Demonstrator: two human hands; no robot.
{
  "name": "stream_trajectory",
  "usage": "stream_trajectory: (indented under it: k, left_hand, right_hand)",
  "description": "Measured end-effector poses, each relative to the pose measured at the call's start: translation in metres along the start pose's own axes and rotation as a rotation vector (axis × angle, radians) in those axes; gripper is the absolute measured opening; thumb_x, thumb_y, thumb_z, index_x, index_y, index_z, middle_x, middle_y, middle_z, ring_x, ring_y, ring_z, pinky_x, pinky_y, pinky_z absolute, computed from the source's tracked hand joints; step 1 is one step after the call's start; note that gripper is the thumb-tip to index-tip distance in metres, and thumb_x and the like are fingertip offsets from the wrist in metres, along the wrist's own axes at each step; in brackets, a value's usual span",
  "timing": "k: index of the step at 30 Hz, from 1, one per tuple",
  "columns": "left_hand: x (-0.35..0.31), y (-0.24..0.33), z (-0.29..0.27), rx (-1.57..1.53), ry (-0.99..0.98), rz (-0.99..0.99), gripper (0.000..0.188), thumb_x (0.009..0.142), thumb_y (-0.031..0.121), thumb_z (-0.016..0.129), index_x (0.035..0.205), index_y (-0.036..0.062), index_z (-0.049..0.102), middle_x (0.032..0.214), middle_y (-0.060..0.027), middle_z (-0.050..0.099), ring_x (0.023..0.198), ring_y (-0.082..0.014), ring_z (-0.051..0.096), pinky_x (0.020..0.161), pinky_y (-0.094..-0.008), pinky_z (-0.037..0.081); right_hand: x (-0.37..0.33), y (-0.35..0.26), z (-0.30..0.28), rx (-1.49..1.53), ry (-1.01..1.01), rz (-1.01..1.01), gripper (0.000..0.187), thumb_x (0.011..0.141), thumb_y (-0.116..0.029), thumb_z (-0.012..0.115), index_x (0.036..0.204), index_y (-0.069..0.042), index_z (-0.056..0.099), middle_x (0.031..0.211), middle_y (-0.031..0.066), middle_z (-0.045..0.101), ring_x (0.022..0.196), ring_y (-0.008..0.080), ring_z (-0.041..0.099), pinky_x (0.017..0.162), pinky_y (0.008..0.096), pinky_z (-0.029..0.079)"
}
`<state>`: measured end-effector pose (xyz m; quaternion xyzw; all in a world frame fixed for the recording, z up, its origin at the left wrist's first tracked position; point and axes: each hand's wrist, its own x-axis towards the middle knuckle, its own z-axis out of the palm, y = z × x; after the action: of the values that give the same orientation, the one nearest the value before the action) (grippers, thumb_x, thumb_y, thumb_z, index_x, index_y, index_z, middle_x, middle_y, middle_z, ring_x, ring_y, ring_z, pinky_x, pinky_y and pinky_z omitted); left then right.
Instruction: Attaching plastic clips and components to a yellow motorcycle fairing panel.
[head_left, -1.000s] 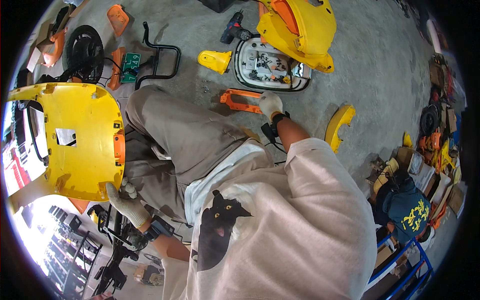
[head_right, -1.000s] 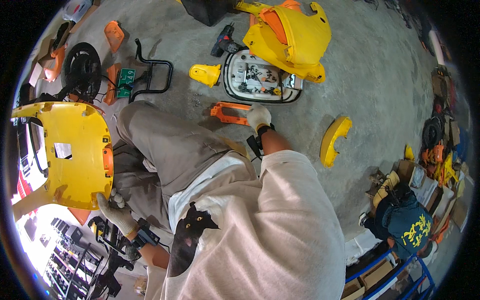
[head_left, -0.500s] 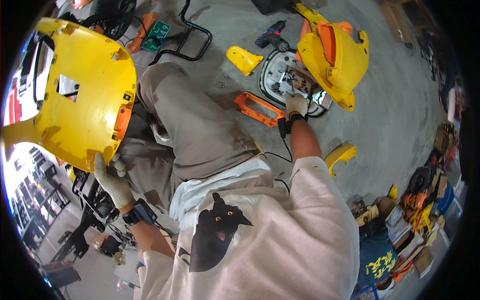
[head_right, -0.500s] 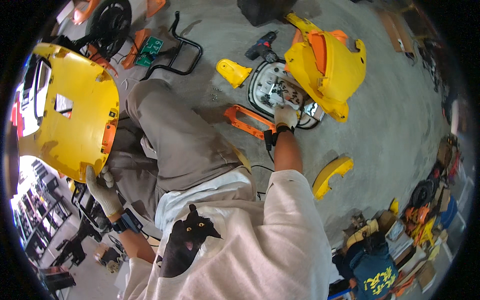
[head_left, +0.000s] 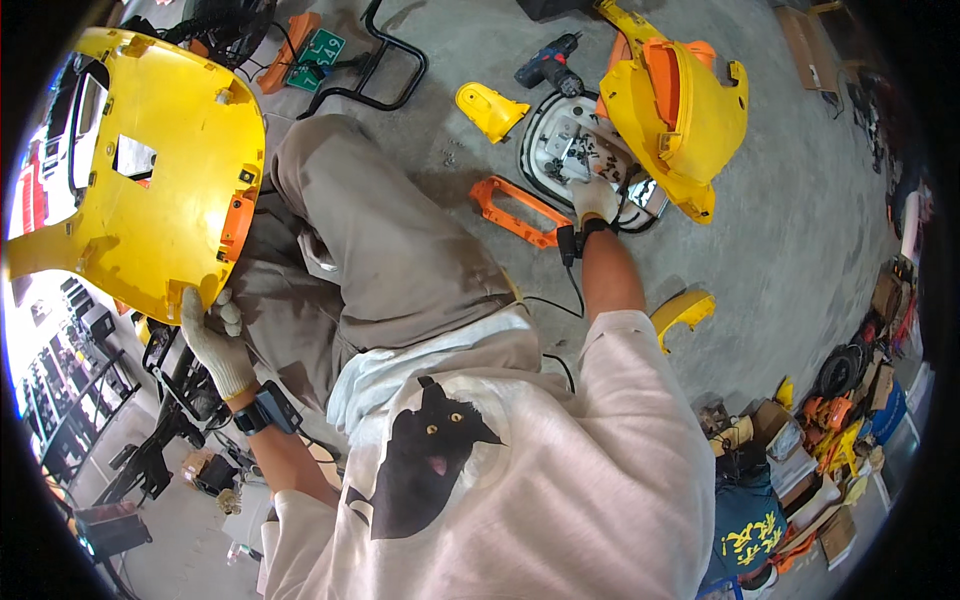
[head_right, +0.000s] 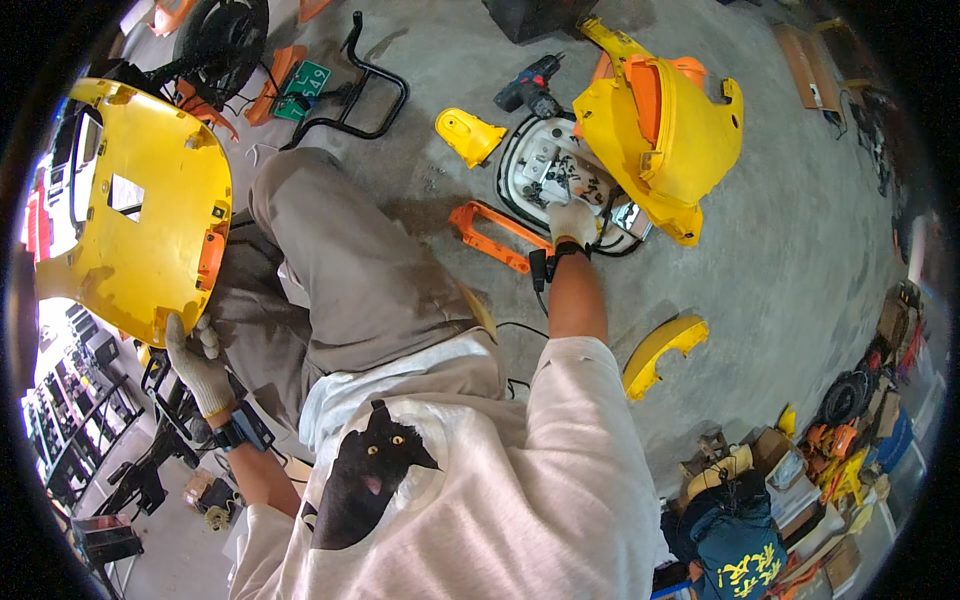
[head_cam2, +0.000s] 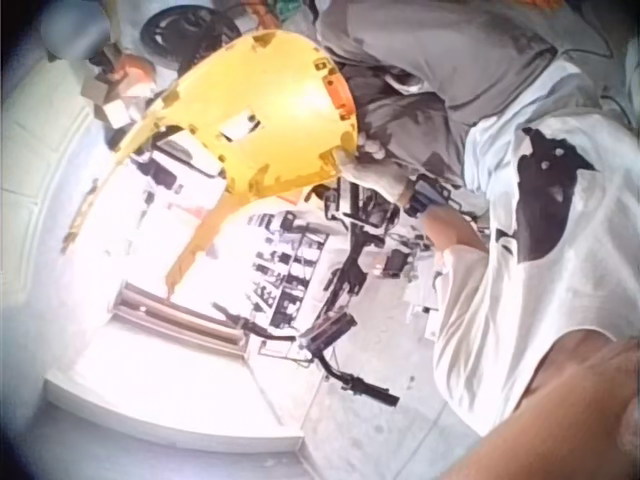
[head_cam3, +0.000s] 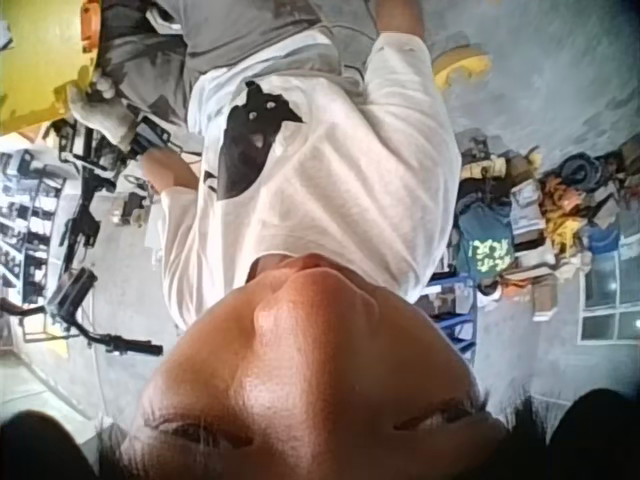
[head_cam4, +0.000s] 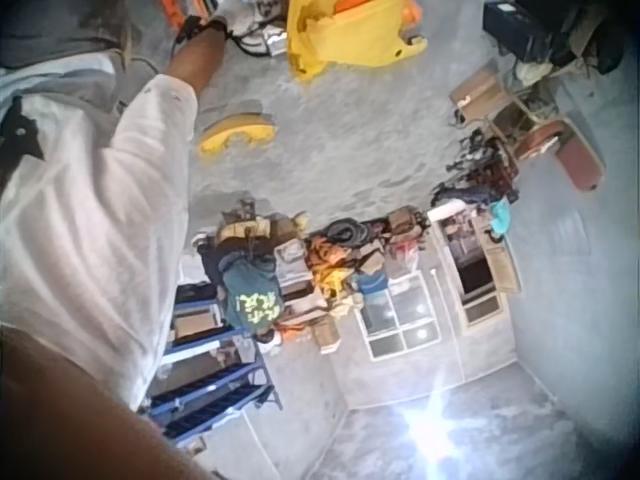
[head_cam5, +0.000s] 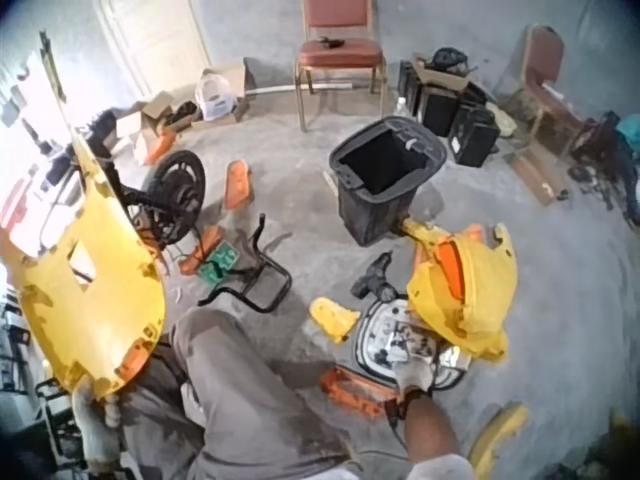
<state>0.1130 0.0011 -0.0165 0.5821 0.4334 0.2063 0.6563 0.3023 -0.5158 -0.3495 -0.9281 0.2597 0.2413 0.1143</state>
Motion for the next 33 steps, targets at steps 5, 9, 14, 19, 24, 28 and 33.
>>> stream_trajectory:
  k: [5, 9, 14, 19, 24, 28, 33]
  left_hand:
    - [-0.002, -0.002, -0.003, 0.011, -0.030, 0.011, 0.033, 0.106, 0.034, 0.068, 0.123, 0.0060, 0.063, 0.087, -0.0091, 0.075, 0.054, -0.0070, 0.056, 0.044, -0.0184, 0.035]
    - [-0.003, -0.001, 0.000, 0.018, -0.037, 0.030, 0.033, 0.106, 0.033, 0.068, 0.123, 0.0059, 0.063, 0.086, -0.0086, 0.075, 0.057, -0.0067, 0.058, 0.045, -0.0177, 0.035]
    - [-0.004, 0.002, 0.004, 0.010, 0.035, -0.006, 0.033, 0.106, 0.033, 0.068, 0.123, 0.0052, 0.063, 0.085, -0.0089, 0.075, 0.056, -0.0071, 0.058, 0.044, -0.0177, 0.034]
    - [0.001, -0.002, 0.000, 0.012, -0.026, 0.021, 0.034, 0.106, 0.034, 0.068, 0.122, 0.0048, 0.064, 0.084, -0.0098, 0.074, 0.054, -0.0070, 0.055, 0.044, -0.0177, 0.033]
    - [0.005, -0.006, -0.004, -0.013, -0.040, 0.020, 0.033, 0.106, 0.034, 0.067, 0.121, 0.0051, 0.065, 0.084, -0.0090, 0.074, 0.052, -0.0067, 0.052, 0.044, -0.0188, 0.034]
    - [0.004, -0.005, -0.004, 0.002, -0.034, 0.023, 0.032, 0.106, 0.034, 0.067, 0.121, 0.0057, 0.065, 0.084, -0.0083, 0.074, 0.052, -0.0067, 0.051, 0.045, -0.0189, 0.034]
    - [0.001, -0.003, 0.000, -0.002, 0.003, 0.005, 0.032, 0.106, 0.034, 0.067, 0.121, 0.0064, 0.064, 0.083, -0.0076, 0.073, 0.051, -0.0063, 0.051, 0.044, -0.0180, 0.034]
  right_hand:
    - [0.001, 0.000, 0.017, 0.045, -0.041, -0.051, 0.053, 0.085, -0.046, 0.066, 0.113, -0.004, 0.079, 0.118, 0.0254, 0.075, 0.114, 0.0419, 0.072, 0.101, 0.0515, 0.056]
    - [0.007, -0.010, 0.028, 0.008, 0.043, -0.047, 0.044, 0.086, -0.041, 0.070, 0.107, -0.004, 0.080, 0.110, 0.0255, 0.077, 0.104, 0.0416, 0.076, 0.091, 0.0511, 0.060]
    - [0.004, -0.003, 0.019, 0.189, 0.089, 0.006, 0.045, 0.085, -0.042, 0.072, 0.106, -0.004, 0.080, 0.110, 0.0246, 0.078, 0.102, 0.0398, 0.077, 0.092, 0.0488, 0.060]
    - [0.014, 0.034, 0.004, 0.565, 0.171, 0.195, 0.050, 0.089, -0.048, 0.067, 0.102, -0.002, 0.081, 0.103, 0.0221, 0.079, 0.100, 0.0402, 0.076, 0.090, 0.0467, 0.059]
    - [0.015, 0.057, 0.012, 0.451, 0.282, 0.070, 0.041, 0.089, -0.043, 0.071, 0.107, -0.007, 0.083, 0.104, 0.0195, 0.080, 0.100, 0.0384, 0.076, 0.091, 0.0458, 0.059]
    - [0.004, 0.049, 0.022, 0.293, 0.128, -0.091, 0.043, 0.091, -0.043, 0.067, 0.109, -0.008, 0.083, 0.107, 0.0193, 0.079, 0.105, 0.0376, 0.074, 0.098, 0.0472, 0.056]
    - [-0.006, 0.023, 0.020, 0.144, 0.090, -0.112, 0.045, 0.095, -0.045, 0.057, 0.109, -0.009, 0.080, 0.111, 0.0194, 0.078, 0.105, 0.0389, 0.074, 0.094, 0.0488, 0.058]
